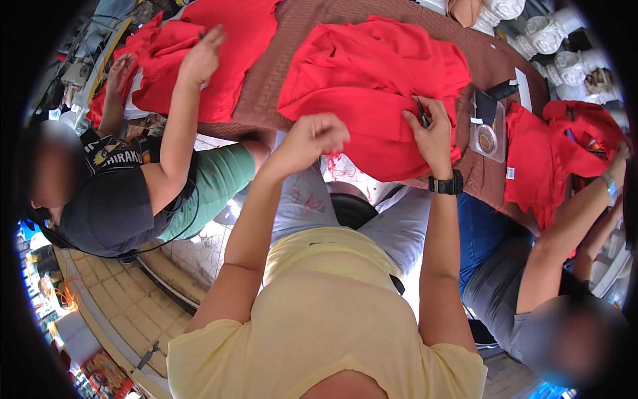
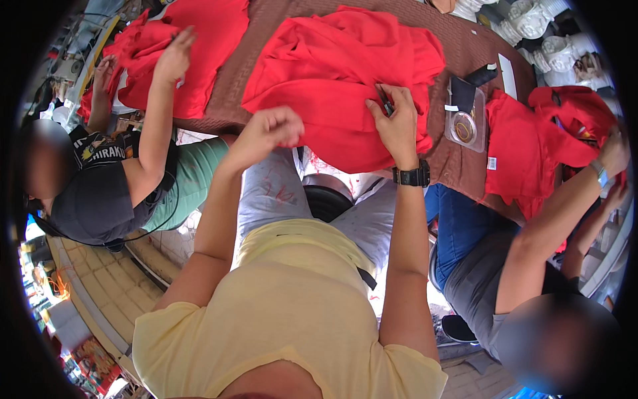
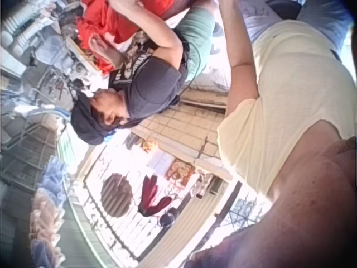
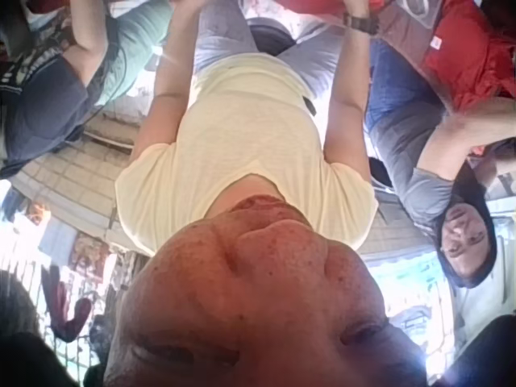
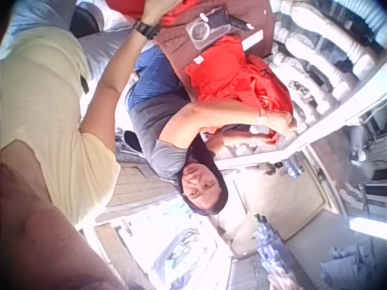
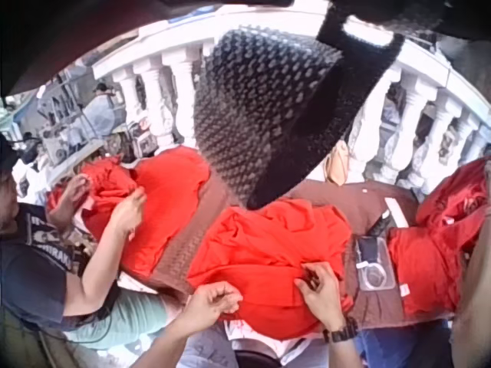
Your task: The person is using shears to trim excess material and threads from the necklines of red t-shirts at a table.
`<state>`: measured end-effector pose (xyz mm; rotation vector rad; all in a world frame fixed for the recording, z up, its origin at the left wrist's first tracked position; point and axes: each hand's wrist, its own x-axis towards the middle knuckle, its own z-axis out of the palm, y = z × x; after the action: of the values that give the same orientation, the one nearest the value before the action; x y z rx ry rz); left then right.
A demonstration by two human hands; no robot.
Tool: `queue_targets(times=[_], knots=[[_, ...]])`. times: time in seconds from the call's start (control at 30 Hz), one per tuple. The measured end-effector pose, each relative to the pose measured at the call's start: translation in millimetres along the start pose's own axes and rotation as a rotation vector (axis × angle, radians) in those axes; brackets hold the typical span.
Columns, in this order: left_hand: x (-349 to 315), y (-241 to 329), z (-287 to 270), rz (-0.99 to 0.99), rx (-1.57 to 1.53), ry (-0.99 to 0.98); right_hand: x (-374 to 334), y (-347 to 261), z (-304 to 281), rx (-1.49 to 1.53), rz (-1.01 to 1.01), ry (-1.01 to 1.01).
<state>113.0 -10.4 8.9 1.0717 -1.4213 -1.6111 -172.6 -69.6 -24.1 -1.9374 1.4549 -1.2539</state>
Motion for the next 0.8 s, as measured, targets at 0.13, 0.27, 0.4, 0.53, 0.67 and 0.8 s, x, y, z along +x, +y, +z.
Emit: queue_targets(times=[0.13,0.27,0.4,0.53,0.67,0.8], knots=[[-40.6,38.5,14.0,-0.231,0.290,-0.511,-1.2,-4.7,-1.4,0.033,0.034,-0.013],[-36.5,12.6,13.1,0.118,0.585,-0.122,0.4,-3.7,1.1,0.027,0.045,-0.007],[11.1,12.8,8.0,0.555,1.015,0.704,0.0,3.5,-1.7,-0.023,0.135,-0.021],[25.1,7.2,-22.1,0.478,1.005,0.700,5.6,-32.3,-20.9,0.160,0.071,0.130],[30.2,16.9,-36.6,0.478,0.647,0.667,15.8,-36.2,-43.9,0.074,0.046,0.193],[40.9,33.0,-42.2,0.460,0.534,0.639,28.3,-42.6,-47.8,0.051,0.041,0.218]])
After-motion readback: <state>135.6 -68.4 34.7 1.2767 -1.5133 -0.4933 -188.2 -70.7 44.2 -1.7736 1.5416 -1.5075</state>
